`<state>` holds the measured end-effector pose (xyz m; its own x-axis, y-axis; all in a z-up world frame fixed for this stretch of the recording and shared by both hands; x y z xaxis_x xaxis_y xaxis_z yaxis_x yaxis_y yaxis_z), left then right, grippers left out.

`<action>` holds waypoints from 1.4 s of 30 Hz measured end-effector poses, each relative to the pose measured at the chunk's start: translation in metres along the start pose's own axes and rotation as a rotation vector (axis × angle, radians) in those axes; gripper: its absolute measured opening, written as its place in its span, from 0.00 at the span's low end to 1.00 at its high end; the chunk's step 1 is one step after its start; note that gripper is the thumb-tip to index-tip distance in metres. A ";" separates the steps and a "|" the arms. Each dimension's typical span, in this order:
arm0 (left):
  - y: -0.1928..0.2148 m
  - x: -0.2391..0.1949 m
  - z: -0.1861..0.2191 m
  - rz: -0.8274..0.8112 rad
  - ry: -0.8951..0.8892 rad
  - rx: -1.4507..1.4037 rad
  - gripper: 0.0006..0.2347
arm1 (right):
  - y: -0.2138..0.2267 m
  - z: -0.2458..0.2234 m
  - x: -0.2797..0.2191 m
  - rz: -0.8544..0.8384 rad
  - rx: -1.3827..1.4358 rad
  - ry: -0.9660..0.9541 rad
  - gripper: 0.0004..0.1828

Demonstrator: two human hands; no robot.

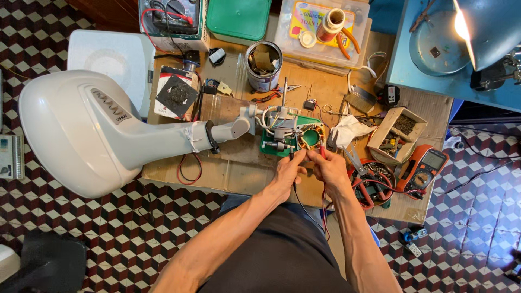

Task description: The person works at a cluttered workbench, using pliers to strip and twist wires on a small motor assembly. They then use a multimeter to test electrical continuity on the motor's terminals and windings. Finally, they retrieve a bundle of multi-colored wires from a nearby wall.

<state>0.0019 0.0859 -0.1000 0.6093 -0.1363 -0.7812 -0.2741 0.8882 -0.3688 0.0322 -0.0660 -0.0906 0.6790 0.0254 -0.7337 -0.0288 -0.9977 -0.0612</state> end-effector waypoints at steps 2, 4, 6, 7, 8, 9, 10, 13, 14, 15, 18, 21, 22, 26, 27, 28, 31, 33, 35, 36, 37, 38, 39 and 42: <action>-0.004 0.000 0.001 0.054 -0.005 0.022 0.20 | -0.002 -0.004 -0.008 0.028 -0.192 0.202 0.10; -0.008 0.001 0.002 0.111 -0.012 0.025 0.20 | -0.006 -0.008 -0.020 0.107 -0.401 0.320 0.10; -0.012 0.005 0.003 0.192 0.026 0.134 0.20 | -0.008 -0.012 -0.032 0.239 -0.631 0.348 0.11; -0.014 0.007 0.004 0.232 0.044 0.189 0.20 | -0.008 -0.015 -0.035 0.258 -0.626 0.377 0.11; -0.015 0.009 0.003 0.227 0.039 0.196 0.17 | -0.009 -0.017 -0.038 0.276 -0.620 0.401 0.10; -0.016 0.011 0.003 0.222 0.034 0.202 0.15 | -0.010 -0.018 -0.041 0.295 -0.615 0.425 0.10; -0.017 0.013 0.002 0.216 0.030 0.209 0.12 | -0.009 -0.017 -0.044 0.297 -0.605 0.432 0.10; -0.017 0.020 0.000 0.206 0.012 0.226 0.09 | -0.006 -0.016 -0.046 0.305 -0.580 0.467 0.10; -0.016 0.022 0.000 0.184 0.023 0.219 0.09 | -0.005 -0.016 -0.046 0.305 -0.572 0.486 0.10; -0.015 0.023 0.001 0.162 0.033 0.211 0.08 | -0.004 -0.017 -0.045 0.305 -0.563 0.505 0.10; -0.010 0.023 0.006 0.121 0.038 0.296 0.07 | 0.000 -0.014 -0.042 0.289 -0.521 0.324 0.09; -0.008 0.022 0.011 0.076 0.087 0.256 0.08 | 0.006 -0.018 -0.043 0.273 -0.515 0.497 0.08; -0.008 0.021 0.012 0.060 0.114 0.213 0.08 | 0.009 -0.018 -0.042 0.274 -0.520 0.471 0.08; -0.007 0.019 0.017 -0.025 0.118 0.224 0.08 | 0.021 -0.010 -0.041 0.306 -0.414 0.419 0.10; -0.006 0.020 0.018 -0.034 0.097 0.238 0.08 | 0.023 -0.008 -0.041 0.320 -0.356 0.418 0.10; -0.006 0.020 0.018 -0.043 0.078 0.253 0.08 | 0.024 -0.002 -0.040 0.300 -0.190 0.286 0.10; -0.004 0.021 0.016 -0.033 0.064 0.269 0.08 | 0.019 0.014 -0.037 0.212 0.240 -0.022 0.10; -0.003 0.021 0.016 -0.050 0.049 0.281 0.08 | 0.013 0.019 -0.036 0.127 0.443 -0.112 0.10; -0.002 0.021 0.016 -0.047 0.038 0.309 0.08 | 0.008 0.020 -0.035 0.093 0.511 -0.157 0.12; -0.001 0.020 0.016 -0.037 0.036 0.331 0.08 | 0.006 0.020 -0.035 0.075 0.546 -0.180 0.13; -0.001 0.020 0.016 -0.028 0.034 0.354 0.08 | 0.005 0.020 -0.035 0.066 0.560 -0.178 0.13; -0.001 0.020 0.016 -0.036 0.033 0.351 0.08 | 0.004 0.020 -0.034 0.058 0.574 -0.175 0.12; -0.001 0.020 0.016 -0.045 0.032 0.349 0.09 | 0.004 0.019 -0.034 0.050 0.588 -0.172 0.12; -0.001 0.019 0.015 -0.071 0.032 0.326 0.10 | 0.005 0.020 -0.032 0.052 0.556 -0.130 0.10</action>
<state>0.0253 0.0891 -0.1071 0.5936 -0.2120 -0.7764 0.0241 0.9689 -0.2461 -0.0043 -0.0702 -0.0810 0.5717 0.0192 -0.8202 -0.4652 -0.8159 -0.3434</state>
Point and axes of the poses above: each hand's wrist, its own x-axis towards the middle knuckle, its own y-axis out of the back of the hand, z = x × y, the point moved 2 cm from there along x, towards the middle knuckle, and after that the axes turned 3 degrees about x, right-handed, at the moved point
